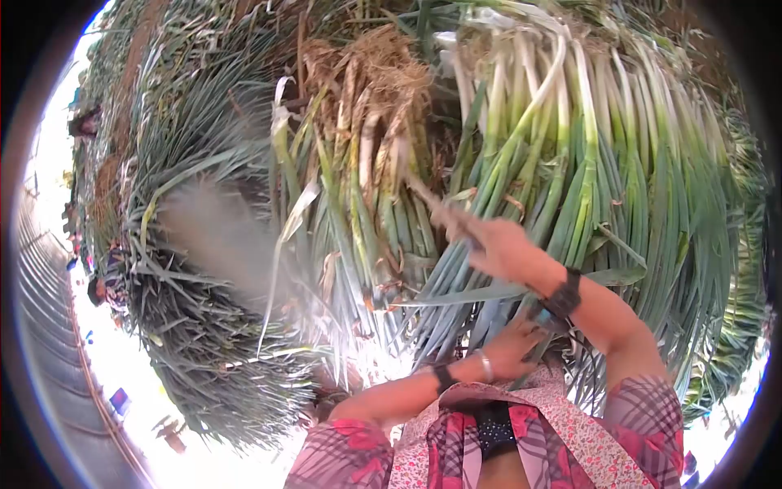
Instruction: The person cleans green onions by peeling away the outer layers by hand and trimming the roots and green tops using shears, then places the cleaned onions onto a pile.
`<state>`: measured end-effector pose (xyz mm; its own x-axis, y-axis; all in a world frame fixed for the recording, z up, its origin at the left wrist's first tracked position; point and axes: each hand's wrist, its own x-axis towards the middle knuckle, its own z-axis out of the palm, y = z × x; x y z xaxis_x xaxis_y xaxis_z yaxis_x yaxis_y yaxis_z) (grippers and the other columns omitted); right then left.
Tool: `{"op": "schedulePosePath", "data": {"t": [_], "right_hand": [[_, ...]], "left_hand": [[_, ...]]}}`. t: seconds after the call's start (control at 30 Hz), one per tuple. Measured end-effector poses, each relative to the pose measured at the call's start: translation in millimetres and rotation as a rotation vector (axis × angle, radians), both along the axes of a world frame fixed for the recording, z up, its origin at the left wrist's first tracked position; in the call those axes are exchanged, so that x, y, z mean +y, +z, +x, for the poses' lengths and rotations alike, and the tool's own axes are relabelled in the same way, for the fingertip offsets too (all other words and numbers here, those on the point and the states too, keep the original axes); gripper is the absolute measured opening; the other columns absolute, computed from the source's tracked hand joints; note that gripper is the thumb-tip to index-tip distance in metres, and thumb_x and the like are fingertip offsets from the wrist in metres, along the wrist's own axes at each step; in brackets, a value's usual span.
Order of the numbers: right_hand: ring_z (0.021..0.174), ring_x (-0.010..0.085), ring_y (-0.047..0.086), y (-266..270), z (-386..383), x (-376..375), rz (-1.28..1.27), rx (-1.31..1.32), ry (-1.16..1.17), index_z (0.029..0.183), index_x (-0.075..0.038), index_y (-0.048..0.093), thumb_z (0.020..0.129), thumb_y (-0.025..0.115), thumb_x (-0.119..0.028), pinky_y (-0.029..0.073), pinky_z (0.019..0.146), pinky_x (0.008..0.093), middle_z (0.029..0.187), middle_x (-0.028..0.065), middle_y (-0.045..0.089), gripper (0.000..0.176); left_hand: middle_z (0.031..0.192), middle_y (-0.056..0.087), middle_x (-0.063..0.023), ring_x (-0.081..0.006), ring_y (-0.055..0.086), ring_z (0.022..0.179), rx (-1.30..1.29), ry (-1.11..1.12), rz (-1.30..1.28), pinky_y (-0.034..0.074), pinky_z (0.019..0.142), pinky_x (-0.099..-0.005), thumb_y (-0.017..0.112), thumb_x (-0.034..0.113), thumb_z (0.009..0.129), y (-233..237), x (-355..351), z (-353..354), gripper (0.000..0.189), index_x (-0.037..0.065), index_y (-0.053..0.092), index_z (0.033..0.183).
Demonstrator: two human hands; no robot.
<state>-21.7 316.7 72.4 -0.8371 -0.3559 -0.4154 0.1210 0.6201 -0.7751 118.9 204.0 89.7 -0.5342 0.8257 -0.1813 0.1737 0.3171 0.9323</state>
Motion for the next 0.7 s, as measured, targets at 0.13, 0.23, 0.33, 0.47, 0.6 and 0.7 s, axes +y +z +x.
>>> {"op": "schedulePosePath", "data": {"t": [0.13, 0.23, 0.33, 0.47, 0.6, 0.7], "right_hand": [[0.079, 0.0380, 0.060, -10, 10, -32, 0.059, 0.160, -0.166, 0.138, -0.012, 0.036, 0.071, 0.059, -0.017, 0.048, 0.070, 0.0450, 0.086, 0.0177, 0.061, 0.071], [0.076, 0.0383, 0.060, 14, 34, -62, 0.058, -0.116, 0.061, 0.140, -0.010, 0.031, 0.074, 0.060, -0.022, 0.048, 0.066, 0.0462, 0.081, 0.0182, 0.061, 0.074], [0.070, 0.0388, 0.061, -2, 45, -88, 0.051, -0.002, 0.183, 0.139, -0.009, 0.032, 0.074, 0.061, -0.020, 0.048, 0.061, 0.0477, 0.076, 0.0195, 0.061, 0.072], [0.069, 0.0401, 0.060, -29, -3, -102, 0.089, 0.001, 0.045, 0.137, -0.009, 0.034, 0.074, 0.062, -0.023, 0.047, 0.061, 0.0483, 0.074, 0.0206, 0.061, 0.070], [0.070, 0.0406, 0.060, 3, 5, -106, 0.129, 0.077, -0.095, 0.137, -0.010, 0.036, 0.076, 0.060, -0.025, 0.047, 0.063, 0.0484, 0.077, 0.0195, 0.062, 0.067], [0.071, 0.0401, 0.060, 22, 37, -112, 0.088, -0.047, 0.053, 0.137, -0.012, 0.036, 0.076, 0.060, -0.025, 0.047, 0.063, 0.0477, 0.078, 0.0177, 0.061, 0.066]], "left_hand": [[0.096, 0.060, -0.0167, -0.0348, 0.057, 0.091, -0.035, 0.701, -0.268, 0.045, 0.080, -0.0420, 0.069, 0.018, 0.073, -37, -94, -31, 0.028, 0.002, 0.060, 0.094], [0.094, 0.057, -0.0177, -0.0362, 0.053, 0.092, 0.339, 1.091, -0.652, 0.042, 0.080, -0.0435, 0.066, 0.019, 0.075, -94, -171, -97, 0.032, 0.002, 0.057, 0.100], [0.098, 0.055, -0.0188, -0.0370, 0.051, 0.097, 0.409, 1.158, -0.705, 0.041, 0.084, -0.0448, 0.064, 0.020, 0.076, -148, -207, -147, 0.033, 0.002, 0.056, 0.103], [0.099, 0.055, -0.0195, -0.0383, 0.052, 0.095, 0.462, 0.925, -0.990, 0.042, 0.082, -0.0466, 0.063, 0.018, 0.073, -171, -203, -176, 0.030, 0.001, 0.055, 0.097], [0.095, 0.054, -0.0222, -0.0415, 0.052, 0.091, 0.318, 0.990, -0.826, 0.042, 0.078, -0.0480, 0.062, 0.017, 0.069, -166, -210, -162, 0.029, 0.000, 0.052, 0.092], [0.093, 0.054, -0.0231, -0.0421, 0.052, 0.089, 0.255, 1.022, -0.800, 0.042, 0.076, -0.0487, 0.060, 0.019, 0.068, -141, -209, -148, 0.031, 0.000, 0.052, 0.092]]}}
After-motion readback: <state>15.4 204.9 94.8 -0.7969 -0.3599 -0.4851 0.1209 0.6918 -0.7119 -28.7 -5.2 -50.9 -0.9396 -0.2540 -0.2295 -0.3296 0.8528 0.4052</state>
